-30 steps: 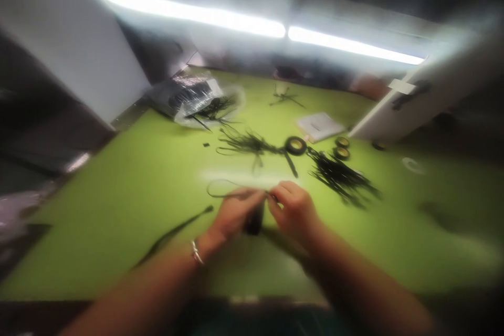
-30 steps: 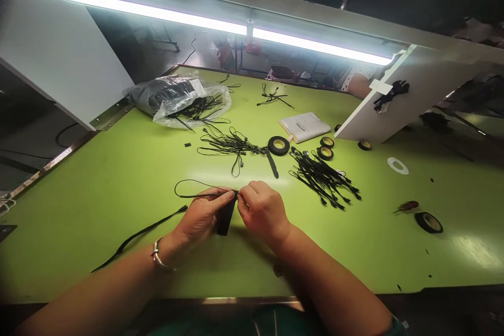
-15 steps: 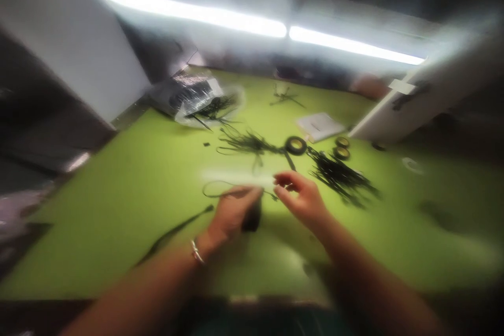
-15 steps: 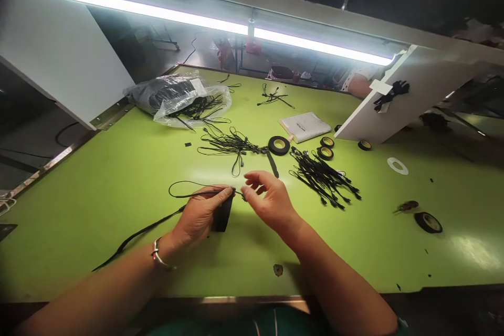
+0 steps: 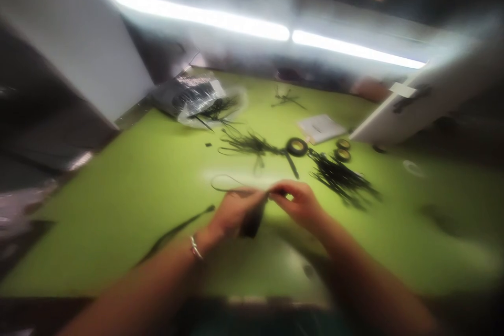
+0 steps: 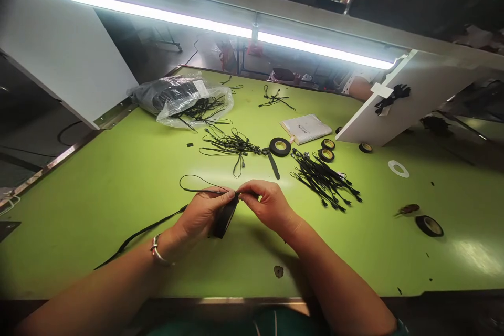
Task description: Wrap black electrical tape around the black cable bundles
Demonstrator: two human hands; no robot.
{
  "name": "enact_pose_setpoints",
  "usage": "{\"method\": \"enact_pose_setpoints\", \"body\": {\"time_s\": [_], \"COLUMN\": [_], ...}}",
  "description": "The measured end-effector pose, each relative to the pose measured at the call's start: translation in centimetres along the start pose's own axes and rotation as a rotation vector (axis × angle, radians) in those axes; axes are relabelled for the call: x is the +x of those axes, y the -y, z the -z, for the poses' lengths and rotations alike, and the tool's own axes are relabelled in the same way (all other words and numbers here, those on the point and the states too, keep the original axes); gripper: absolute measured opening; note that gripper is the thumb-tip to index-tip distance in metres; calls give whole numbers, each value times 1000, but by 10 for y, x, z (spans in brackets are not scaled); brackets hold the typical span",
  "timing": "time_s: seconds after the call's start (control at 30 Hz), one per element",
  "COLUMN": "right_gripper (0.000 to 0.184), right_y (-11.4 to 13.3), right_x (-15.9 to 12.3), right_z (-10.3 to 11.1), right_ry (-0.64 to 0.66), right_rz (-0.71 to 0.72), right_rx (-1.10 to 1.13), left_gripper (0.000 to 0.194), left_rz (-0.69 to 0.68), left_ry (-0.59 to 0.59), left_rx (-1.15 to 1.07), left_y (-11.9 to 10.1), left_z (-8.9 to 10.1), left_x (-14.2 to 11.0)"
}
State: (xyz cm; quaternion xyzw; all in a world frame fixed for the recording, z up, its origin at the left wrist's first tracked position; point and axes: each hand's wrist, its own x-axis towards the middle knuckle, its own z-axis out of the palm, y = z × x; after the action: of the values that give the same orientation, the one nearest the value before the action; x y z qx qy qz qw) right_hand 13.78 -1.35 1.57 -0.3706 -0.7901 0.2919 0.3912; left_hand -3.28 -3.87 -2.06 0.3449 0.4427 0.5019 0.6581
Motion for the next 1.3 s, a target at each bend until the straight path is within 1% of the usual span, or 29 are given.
{"method": "enact_pose_setpoints", "body": {"time_s": [0.1, 0.2, 0.3, 0.4, 0.5, 0.6, 0.67, 0.77, 0.87, 0.93, 1.07, 1.1, 1.13, 1.17, 1.23, 1.27, 1.3], "right_gripper": [8, 11, 13, 13, 13, 11, 17, 25, 26, 25, 29, 27, 25, 25, 24, 21, 17], "right_y": [2, 3, -1, -9, -14, -15, -16, -19, -20, -19, -15, -14, -14, -13, -12, -11, -10], "right_x": [-3, -6, -9, -10, -10, -11, -12, -13, -14, -16, -17, -17, -17, -16, -13, -11, -10], "right_z": [-5, -12, -17, -19, -19, -18, -16, -15, -14, -15, -17, -17, -17, -17, -16, -15, -15], "right_ry": [-51, -122, -147, -137, -125, -112, -90, -64, -34, 1, 64, 49, 7, -55, -191, -225, -221], "right_rz": [7, 60, 101, 149, 233, 349, 434, 530, 567, 575, 561, 545, 514, 461, 278, 167, 62], "right_rx": [-34, -81, -159, -267, -401, -525, -584, -619, -589, -567, -518, -485, -436, -371, -223, -157, -103], "left_gripper": [24, 27, 30, 32, 31, 30, 29, 30, 33, 32, 29, 28, 28, 28, 28, 27, 27], "left_rz": [-18, -18, -11, 1, 11, 41, 48, 82, 126, 122, 66, 47, 22, -8, -74, -105, -127], "left_ry": [-1, 8, 22, 20, 16, -8, -35, -29, 6, 8, -76, -103, -120, -130, -132, -135, -139], "left_rx": [20, 45, 69, 80, 70, 22, -22, -84, -123, -114, -22, 12, 49, 87, 158, 191, 223], "left_y": [-1, 0, 2, 4, 5, 4, 2, -1, -1, 0, 4, 4, 4, 3, 0, -2, -3], "left_z": [-1, -1, -1, 0, -1, -1, -2, -2, -1, 0, 2, 2, 3, 3, 3, 2, 2], "left_x": [1, 2, 1, 1, 1, 3, 4, 5, 4, 4, 2, 2, 2, 2, 2, 2, 2]}}
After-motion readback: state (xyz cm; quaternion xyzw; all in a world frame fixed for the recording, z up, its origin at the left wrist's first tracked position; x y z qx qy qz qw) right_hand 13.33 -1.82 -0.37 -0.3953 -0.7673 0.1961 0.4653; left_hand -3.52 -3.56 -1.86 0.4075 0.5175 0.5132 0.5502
